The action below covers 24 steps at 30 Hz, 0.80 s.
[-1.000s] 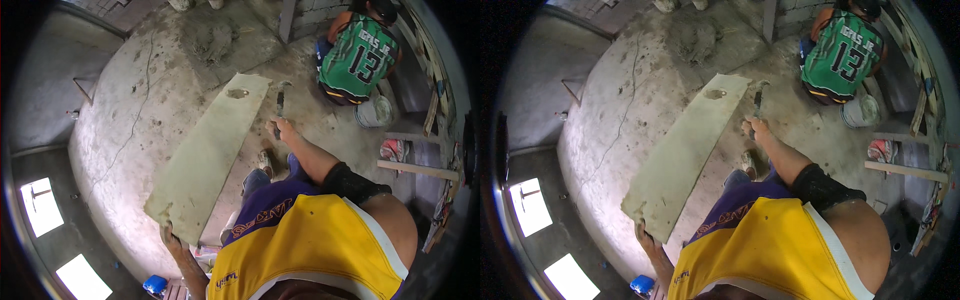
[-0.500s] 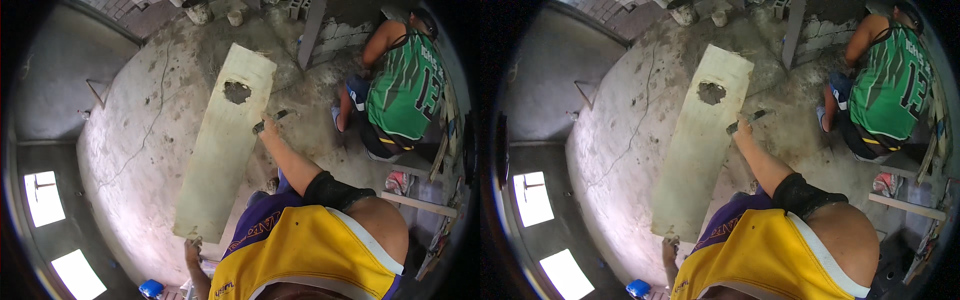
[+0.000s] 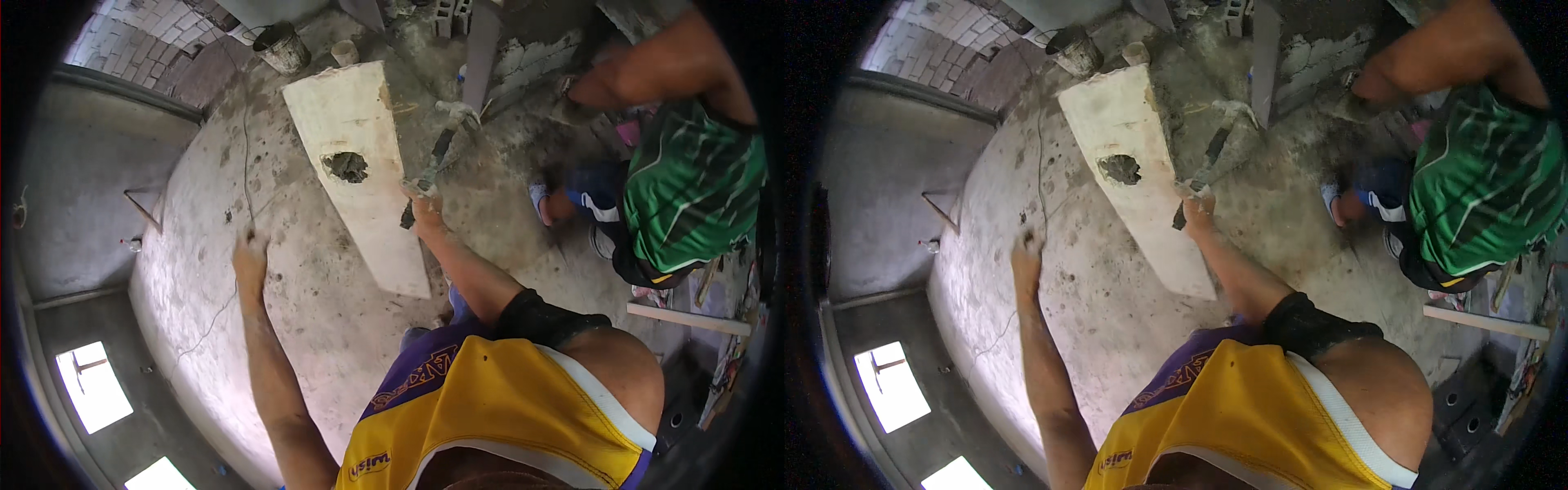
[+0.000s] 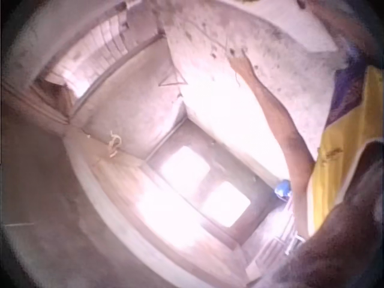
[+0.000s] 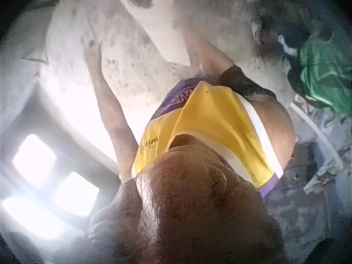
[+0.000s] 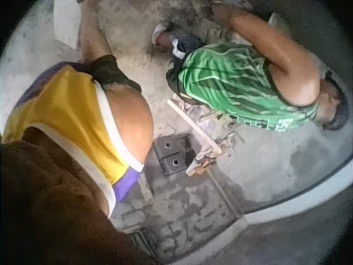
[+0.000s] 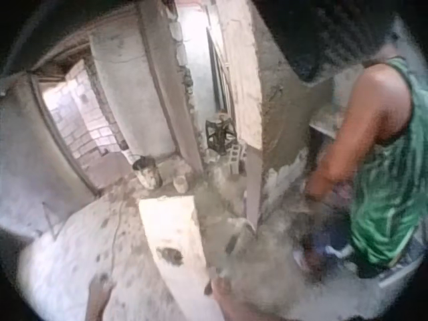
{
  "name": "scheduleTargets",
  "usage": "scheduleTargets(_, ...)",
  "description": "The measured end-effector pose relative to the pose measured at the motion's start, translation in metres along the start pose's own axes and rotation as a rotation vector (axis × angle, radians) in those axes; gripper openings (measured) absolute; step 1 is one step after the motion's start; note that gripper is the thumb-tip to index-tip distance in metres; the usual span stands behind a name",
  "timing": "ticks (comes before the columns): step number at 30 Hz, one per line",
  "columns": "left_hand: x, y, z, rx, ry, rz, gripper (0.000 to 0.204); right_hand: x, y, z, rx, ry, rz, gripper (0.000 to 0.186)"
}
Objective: The person sets down an angle grinder, chips concrete off wooden boards using a hammer, and fastens a wooden board against a pillar using the hammer.
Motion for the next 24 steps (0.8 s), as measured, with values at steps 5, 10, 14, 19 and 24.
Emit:
scheduleTargets(5,-0.195,0.053,0.083,-0.357,-0.718,0.271,0.068,0.079,-0.021,0.006,0.045,-0.208,0.151,0.019)
scheduleTargets(10,-0.257,0.033,0.146,-0.048,-0.896,0.396,0.074,0.111,-0.033,0.01,0.105,-0.203,0.193,0.021)
scheduleTargets(14,-0.248,-0.018,0.179,0.564,-0.839,0.26,0.057,0.111,-0.025,0.013,0.102,-0.114,0.053,0.024)
scheduleTargets(19,-0.214,-0.064,0.182,0.951,-0.815,-0.193,0.045,0.135,-0.002,-0.001,-0.09,0.078,-0.438,0.027)
scheduleTargets(24,-0.255,-0.089,0.183,0.794,-1.047,-0.062,0.047,0.145,0.053,-0.057,-0.276,-0.184,-0.658,0.034)
Point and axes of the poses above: each hand's wrist, its own z-axis towards the middle knuckle, its own y-axis out of the back of the hand, x = y × z, the point moved 8 cm from there along z, towards the middle knuckle, and after that the axes turned 1 degree about y, right-handed, at the moved point
